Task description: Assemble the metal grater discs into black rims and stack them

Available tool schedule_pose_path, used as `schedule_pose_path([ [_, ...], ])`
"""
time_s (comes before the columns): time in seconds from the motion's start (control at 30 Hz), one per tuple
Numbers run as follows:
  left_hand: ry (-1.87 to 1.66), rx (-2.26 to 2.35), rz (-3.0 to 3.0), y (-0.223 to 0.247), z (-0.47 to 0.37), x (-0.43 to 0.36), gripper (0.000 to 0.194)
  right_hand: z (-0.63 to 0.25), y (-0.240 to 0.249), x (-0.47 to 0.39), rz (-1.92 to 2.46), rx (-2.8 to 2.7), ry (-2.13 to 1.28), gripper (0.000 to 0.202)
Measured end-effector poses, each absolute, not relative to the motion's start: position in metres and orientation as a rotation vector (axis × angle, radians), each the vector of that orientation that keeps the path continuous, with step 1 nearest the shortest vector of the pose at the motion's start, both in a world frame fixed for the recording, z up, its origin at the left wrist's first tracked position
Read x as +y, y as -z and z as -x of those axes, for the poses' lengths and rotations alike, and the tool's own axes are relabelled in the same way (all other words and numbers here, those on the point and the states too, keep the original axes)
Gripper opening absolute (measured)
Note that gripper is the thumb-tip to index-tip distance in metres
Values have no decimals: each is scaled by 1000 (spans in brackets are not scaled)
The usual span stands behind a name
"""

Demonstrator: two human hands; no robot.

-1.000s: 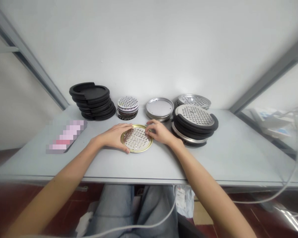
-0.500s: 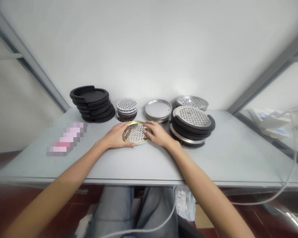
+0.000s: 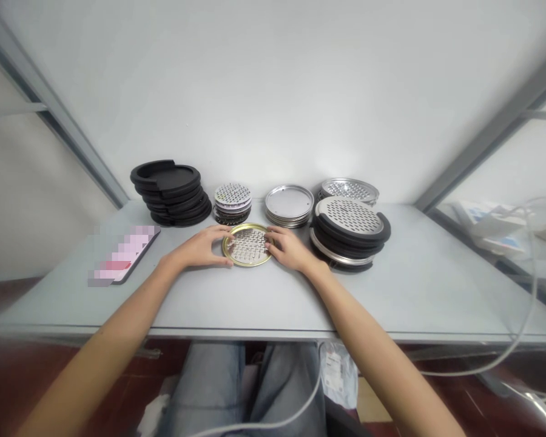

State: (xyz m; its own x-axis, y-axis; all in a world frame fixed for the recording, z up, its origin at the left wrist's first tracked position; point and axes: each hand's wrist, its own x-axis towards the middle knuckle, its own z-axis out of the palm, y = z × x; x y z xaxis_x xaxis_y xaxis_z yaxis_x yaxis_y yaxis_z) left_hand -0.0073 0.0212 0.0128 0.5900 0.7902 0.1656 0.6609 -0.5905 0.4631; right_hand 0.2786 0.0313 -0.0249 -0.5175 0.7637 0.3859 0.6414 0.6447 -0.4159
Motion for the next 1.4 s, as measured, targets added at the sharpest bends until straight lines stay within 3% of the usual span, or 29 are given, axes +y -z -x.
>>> schedule_pose_path([
  [0.2, -542, 1133, -2524, -11, 7, 22, 58, -277, 21, 29, 1073, -2329, -330, 34],
  [0.9, -726, 1296, -2551, -7, -12, 13, 41, -278, 25, 27, 1229, -2220, -195, 31],
  [1.13, -764, 1078, -2571, -7, -12, 13, 40, -282, 29, 31, 1248, -2230, -187, 34],
  [1.23, -749, 1021, -2570, -5, -11, 14, 48, -283, 31, 33, 1258, -2220, -194, 37],
  [1.4, -573, 1197, -2469, 4, -11, 16, 91, -283, 36, 36, 1276, -2178, -235, 38],
])
